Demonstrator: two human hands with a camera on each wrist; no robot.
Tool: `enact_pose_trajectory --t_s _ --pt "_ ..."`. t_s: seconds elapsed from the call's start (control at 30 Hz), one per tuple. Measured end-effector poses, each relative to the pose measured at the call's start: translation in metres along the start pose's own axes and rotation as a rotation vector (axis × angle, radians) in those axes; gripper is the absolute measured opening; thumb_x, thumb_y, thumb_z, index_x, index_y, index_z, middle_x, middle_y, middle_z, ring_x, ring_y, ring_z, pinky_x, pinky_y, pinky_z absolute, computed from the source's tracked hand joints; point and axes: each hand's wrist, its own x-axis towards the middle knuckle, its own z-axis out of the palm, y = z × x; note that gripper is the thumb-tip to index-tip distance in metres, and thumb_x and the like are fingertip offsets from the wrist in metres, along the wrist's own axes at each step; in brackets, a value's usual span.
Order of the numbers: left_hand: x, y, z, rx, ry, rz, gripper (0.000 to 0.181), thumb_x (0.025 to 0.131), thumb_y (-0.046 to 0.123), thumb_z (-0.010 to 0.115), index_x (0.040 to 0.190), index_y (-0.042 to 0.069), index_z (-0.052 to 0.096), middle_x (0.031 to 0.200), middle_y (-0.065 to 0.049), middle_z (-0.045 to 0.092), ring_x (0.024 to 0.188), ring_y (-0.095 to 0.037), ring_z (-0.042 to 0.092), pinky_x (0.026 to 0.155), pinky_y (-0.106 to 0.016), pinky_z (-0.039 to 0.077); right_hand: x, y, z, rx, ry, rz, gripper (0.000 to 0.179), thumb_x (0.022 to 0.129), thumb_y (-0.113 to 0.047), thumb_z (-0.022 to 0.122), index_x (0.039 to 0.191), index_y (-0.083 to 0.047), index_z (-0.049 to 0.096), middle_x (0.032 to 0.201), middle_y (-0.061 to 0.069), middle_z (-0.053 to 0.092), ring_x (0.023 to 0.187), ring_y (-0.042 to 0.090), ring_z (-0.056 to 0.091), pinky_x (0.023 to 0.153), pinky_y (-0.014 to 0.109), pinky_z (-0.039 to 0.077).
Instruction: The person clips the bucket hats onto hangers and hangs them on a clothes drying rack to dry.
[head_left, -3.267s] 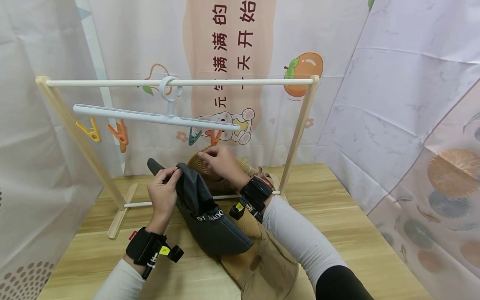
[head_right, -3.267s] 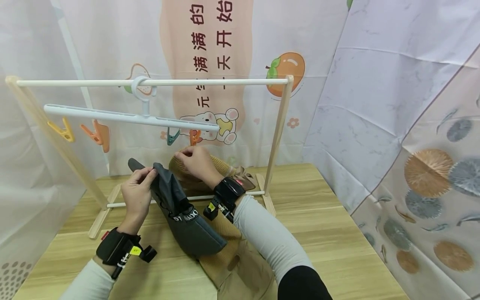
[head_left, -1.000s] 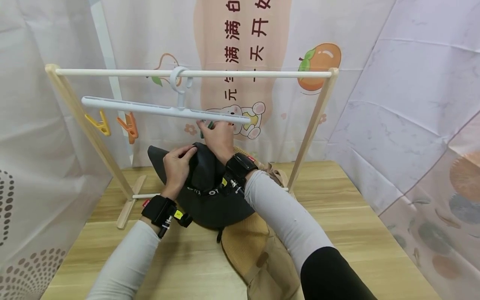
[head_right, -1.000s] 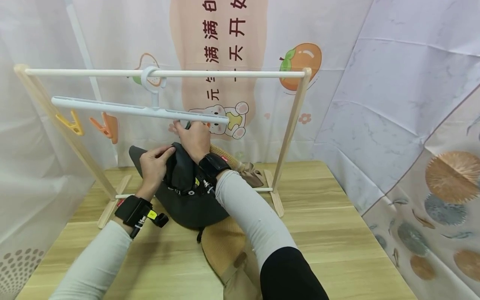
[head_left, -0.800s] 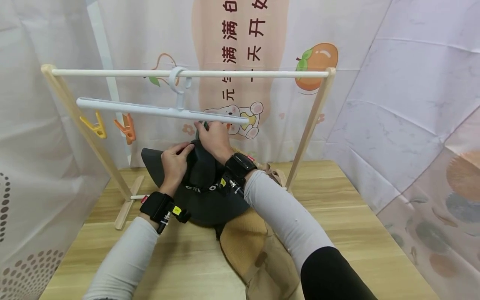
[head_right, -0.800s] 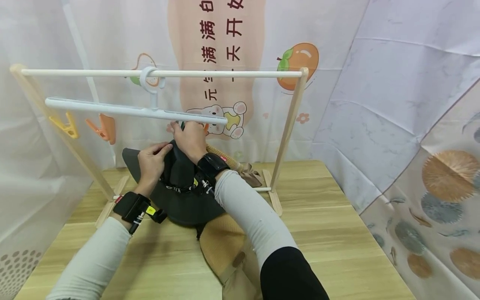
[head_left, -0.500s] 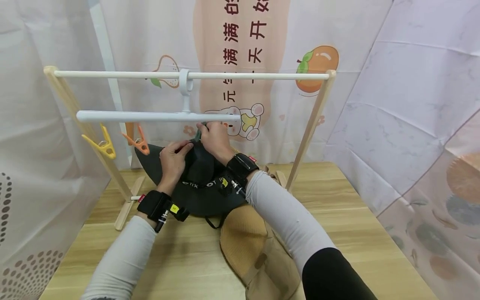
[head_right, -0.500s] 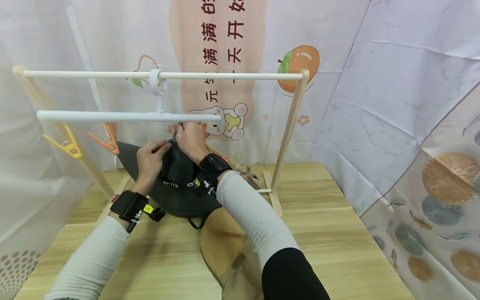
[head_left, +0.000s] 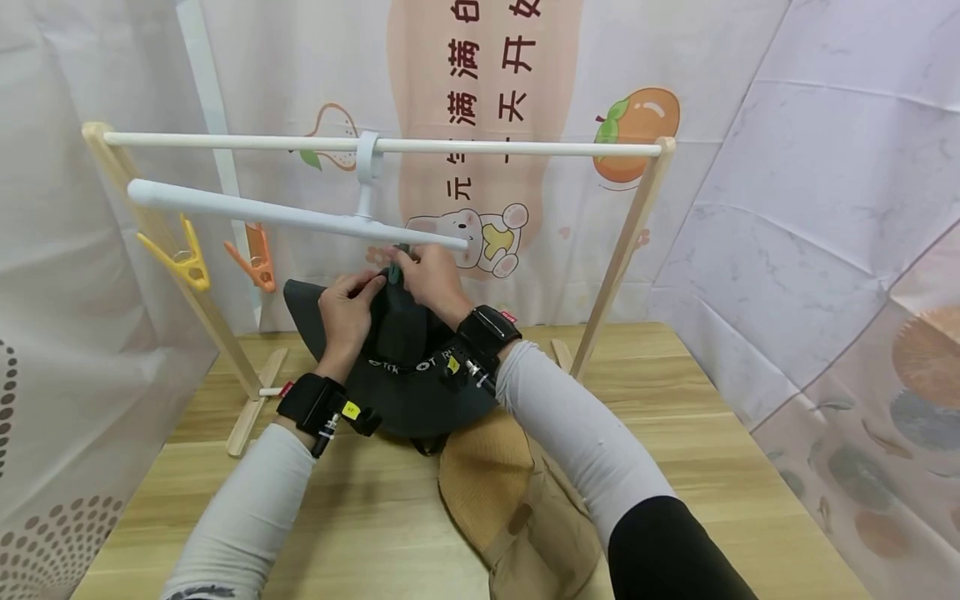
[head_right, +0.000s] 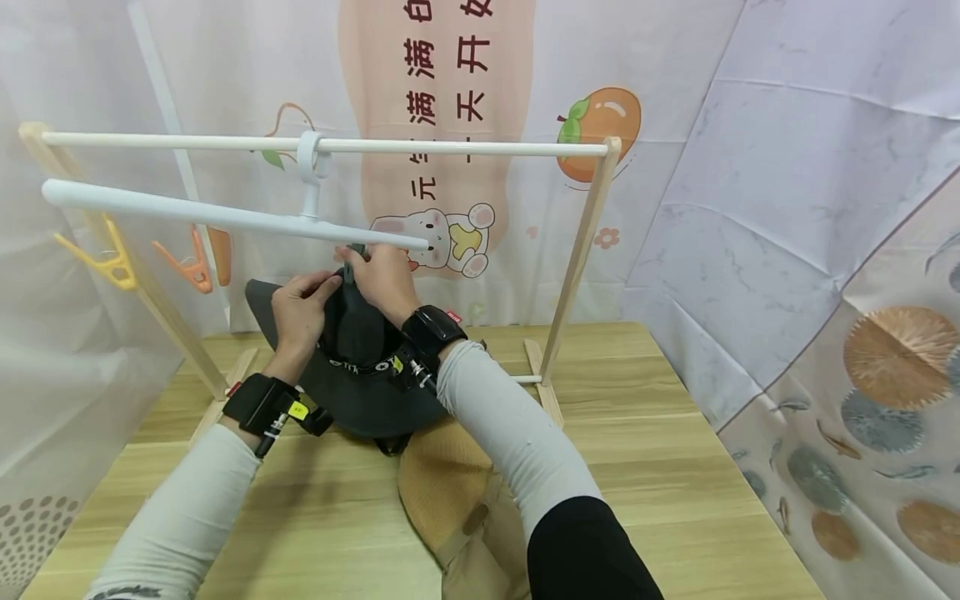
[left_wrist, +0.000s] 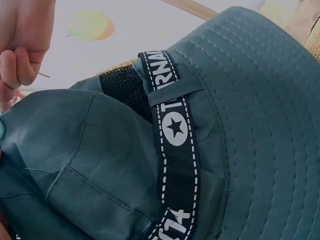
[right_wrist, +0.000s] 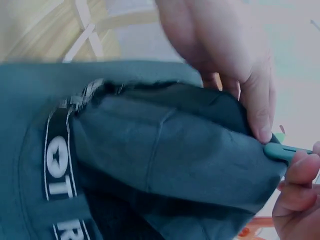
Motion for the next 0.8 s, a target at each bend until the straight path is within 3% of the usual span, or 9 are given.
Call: enact_pose_trajectory --t_s 0.13,0.33,0.5,0.8 --pt "0.002 -0.001 0.001 -0.006 -0.002 0.000 0.024 0.092 0.021 0.068 0.106 0.003 0.075 0.100 -0.018 0.067 0.091 -0.025 0.058 0.077 -0.023 0.044 -0.001 0.001 -0.001 0.053 0.019 0.004 0.045 0.098 -0.035 0.059 0.067 -0.002 0.061 0.052 0.003 0.053 0.038 0.012 0.044 0.041 0.024 0.035" --pt "0.003 -0.001 0.002 0.001 0.009 -0.004 0.023 0.092 0.022 0.068 0.104 0.003 0.074 0.100 -0.018 0.066 0.090 -0.025 0.059 0.078 -0.024 0.045 -0.004 0.003 -0.001 0.046 0.033 0.001 0.043 0.096 -0.036 0.061 0.068 -0.003 0.062 0.057 0.008 0.057 0.041 0.013 0.047 0.043 0.024 0.036" --pt "0.000 -0.001 0.000 0.036 0.008 0.007 0.022 0.092 0.020 0.069 0.103 0.002 0.074 0.097 -0.019 0.066 0.088 -0.029 0.060 0.076 -0.029 0.044 -0.010 0.007 0.001 0.065 0.015 -0.003 0.041 0.097 -0.034 0.061 0.071 -0.002 0.062 0.058 0.005 0.058 0.042 0.013 0.050 0.045 0.024 0.038" --pt "0.004 0.003 0.001 0.062 -0.021 0.030 0.022 0.092 0.021 0.069 0.107 0.006 0.075 0.099 -0.016 0.070 0.085 -0.026 0.062 0.074 -0.027 0.045 -0.014 0.014 -0.002 0.130 0.026 -0.001 0.030 0.097 -0.026 0.062 0.108 0.000 0.071 0.061 0.004 0.057 0.041 0.011 0.050 0.046 0.023 0.044"
